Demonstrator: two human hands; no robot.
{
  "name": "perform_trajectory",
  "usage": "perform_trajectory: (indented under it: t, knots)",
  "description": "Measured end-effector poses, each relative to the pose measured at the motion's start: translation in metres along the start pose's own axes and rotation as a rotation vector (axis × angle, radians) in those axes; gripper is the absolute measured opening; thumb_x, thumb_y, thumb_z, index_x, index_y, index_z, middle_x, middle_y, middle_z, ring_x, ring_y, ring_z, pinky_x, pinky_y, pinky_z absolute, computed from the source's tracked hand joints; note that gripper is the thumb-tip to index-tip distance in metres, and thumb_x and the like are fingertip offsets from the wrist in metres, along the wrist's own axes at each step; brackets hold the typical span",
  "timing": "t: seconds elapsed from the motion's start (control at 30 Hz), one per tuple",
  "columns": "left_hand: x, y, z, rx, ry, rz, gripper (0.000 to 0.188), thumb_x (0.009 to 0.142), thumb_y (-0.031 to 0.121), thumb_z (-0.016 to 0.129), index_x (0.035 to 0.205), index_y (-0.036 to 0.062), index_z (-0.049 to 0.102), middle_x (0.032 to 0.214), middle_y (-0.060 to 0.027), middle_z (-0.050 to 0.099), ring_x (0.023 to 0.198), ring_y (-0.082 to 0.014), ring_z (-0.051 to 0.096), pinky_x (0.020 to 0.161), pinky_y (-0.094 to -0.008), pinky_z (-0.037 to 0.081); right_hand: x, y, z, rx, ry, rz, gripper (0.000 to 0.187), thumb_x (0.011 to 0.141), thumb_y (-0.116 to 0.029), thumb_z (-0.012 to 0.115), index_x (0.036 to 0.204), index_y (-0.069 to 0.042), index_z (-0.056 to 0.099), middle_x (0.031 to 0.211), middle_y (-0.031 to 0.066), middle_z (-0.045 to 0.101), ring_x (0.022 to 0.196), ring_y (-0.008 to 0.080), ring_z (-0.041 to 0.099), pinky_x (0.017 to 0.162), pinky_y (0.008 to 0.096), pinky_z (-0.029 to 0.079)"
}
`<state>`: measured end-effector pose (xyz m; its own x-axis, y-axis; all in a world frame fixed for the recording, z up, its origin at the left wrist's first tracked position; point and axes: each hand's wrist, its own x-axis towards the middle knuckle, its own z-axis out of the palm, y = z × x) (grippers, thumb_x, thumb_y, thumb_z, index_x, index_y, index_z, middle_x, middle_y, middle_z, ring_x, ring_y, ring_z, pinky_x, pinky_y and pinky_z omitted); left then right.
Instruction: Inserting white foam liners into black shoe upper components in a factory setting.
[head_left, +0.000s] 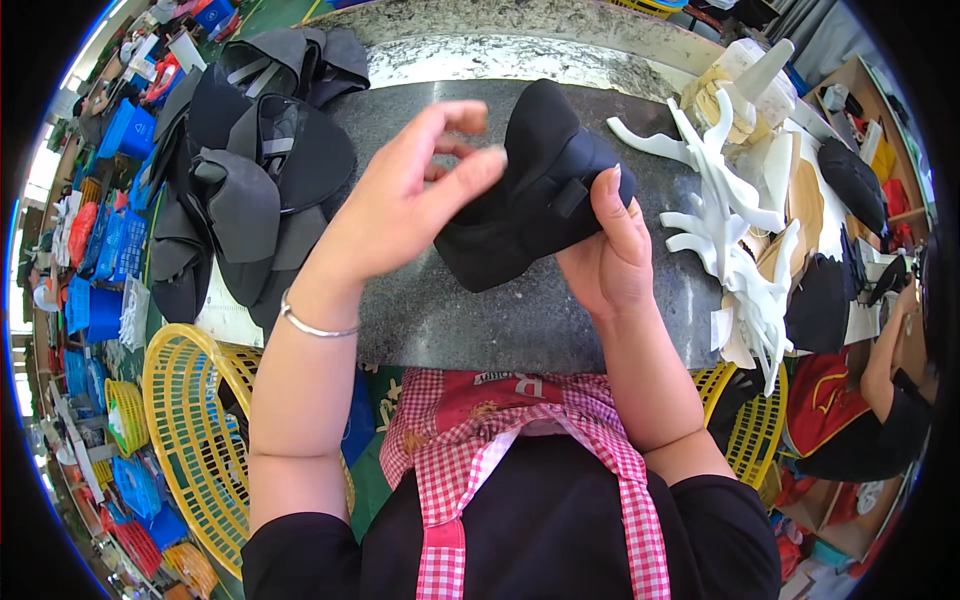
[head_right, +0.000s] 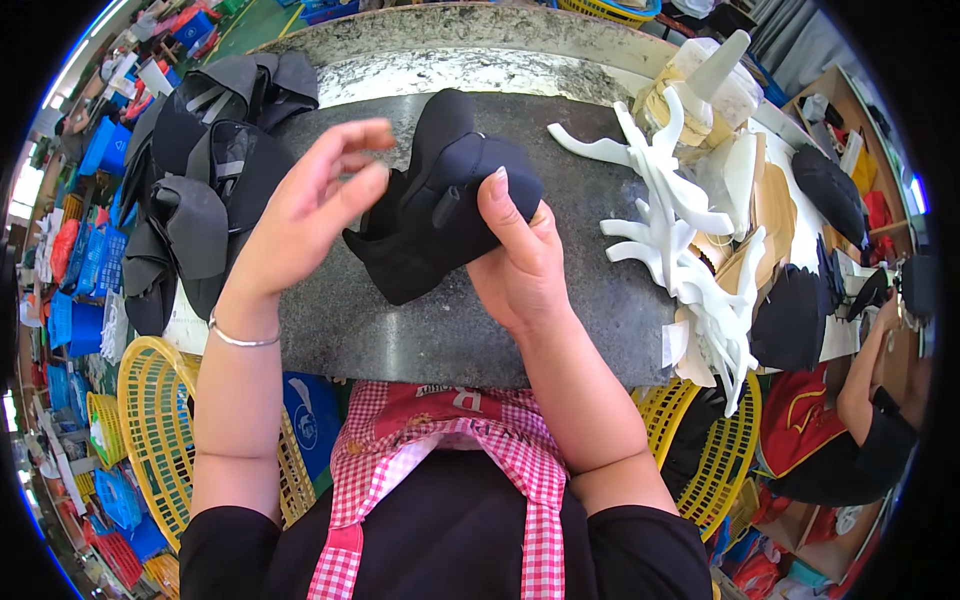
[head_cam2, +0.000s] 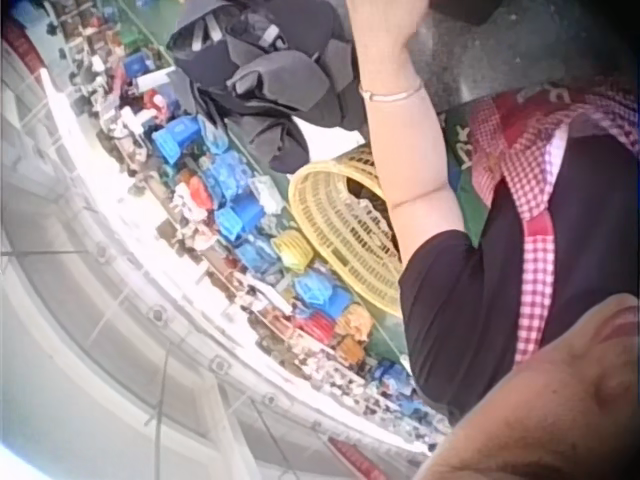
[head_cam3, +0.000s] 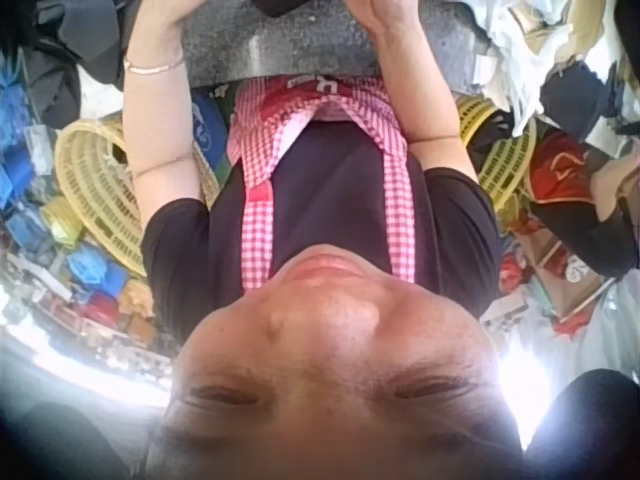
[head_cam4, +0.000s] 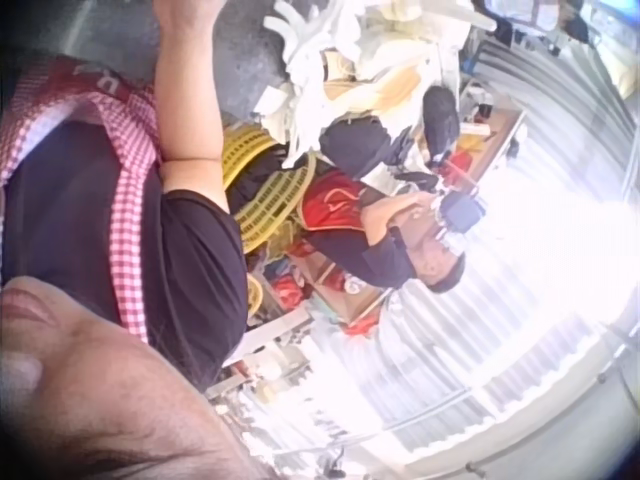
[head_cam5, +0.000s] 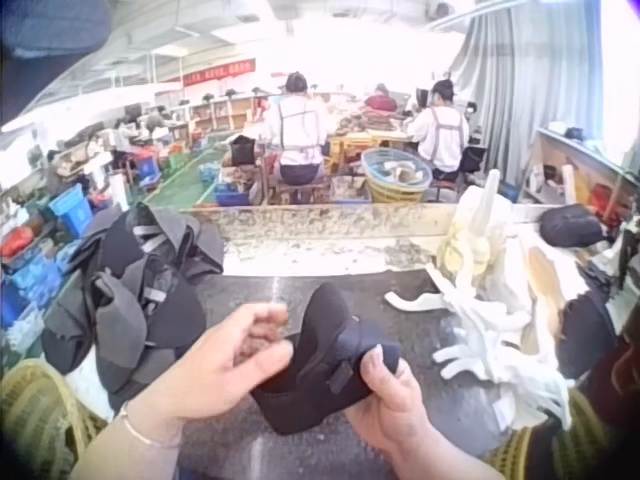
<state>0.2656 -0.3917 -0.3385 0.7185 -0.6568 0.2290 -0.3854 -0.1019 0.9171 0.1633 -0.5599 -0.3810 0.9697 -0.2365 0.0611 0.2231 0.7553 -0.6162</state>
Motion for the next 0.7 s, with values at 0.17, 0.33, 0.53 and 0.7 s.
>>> perform_trajectory:
  t: [0.17,0.33,0.53,0.7]
  knots:
    - [0.030,-0.003,0.015,-0.123,-0.134,-0.139,0.018,0.100,0.019,0.060,0.104,0.0020,0.062,0.092,0.0000,0.062,0.087,-0.0065,0.054,0.078,-0.0234,0.046,-0.001,0.011,-0.002,0.054,-0.062,-0.003,0.032,0.097,-0.025,0.067,0.121,-0.004,0.063,0.116,0.0068,0.066,0.107,0.0171,0.063,0.097,0.0351,0.049]
    - [0.034,-0.018,0.028,0.186,0.050,-0.034,0.020,0.097,0.017,0.066,0.086,0.0047,0.054,0.077,0.0052,0.050,0.071,-0.0024,0.042,0.062,-0.0231,0.040,-0.004,0.005,-0.012,-0.150,-0.030,0.068,0.044,0.082,-0.002,0.078,0.122,-0.003,0.062,0.116,0.0067,0.066,0.106,0.0180,0.064,0.096,0.0359,0.050]
    - [0.032,-0.035,0.034,-0.033,0.090,0.041,0.029,0.094,0.014,0.069,0.079,0.0070,0.045,0.071,0.0064,0.043,0.067,-0.0028,0.036,0.058,-0.0225,0.034,-0.011,0.001,-0.016,-0.223,-0.085,0.155,0.051,0.082,0.003,0.076,0.129,-0.003,0.056,0.118,0.0069,0.065,0.110,0.0189,0.063,0.098,0.0382,0.050]
    - [0.024,-0.049,0.048,0.172,0.190,0.226,0.028,0.093,0.012,0.068,0.082,0.0054,0.043,0.068,-0.0047,0.042,0.062,-0.0120,0.042,0.057,-0.0280,0.038,-0.015,0.014,-0.033,-0.113,-0.076,0.215,0.051,0.083,0.006,0.073,0.130,-0.004,0.055,0.118,0.0076,0.065,0.110,0.0202,0.063,0.098,0.0388,0.050]
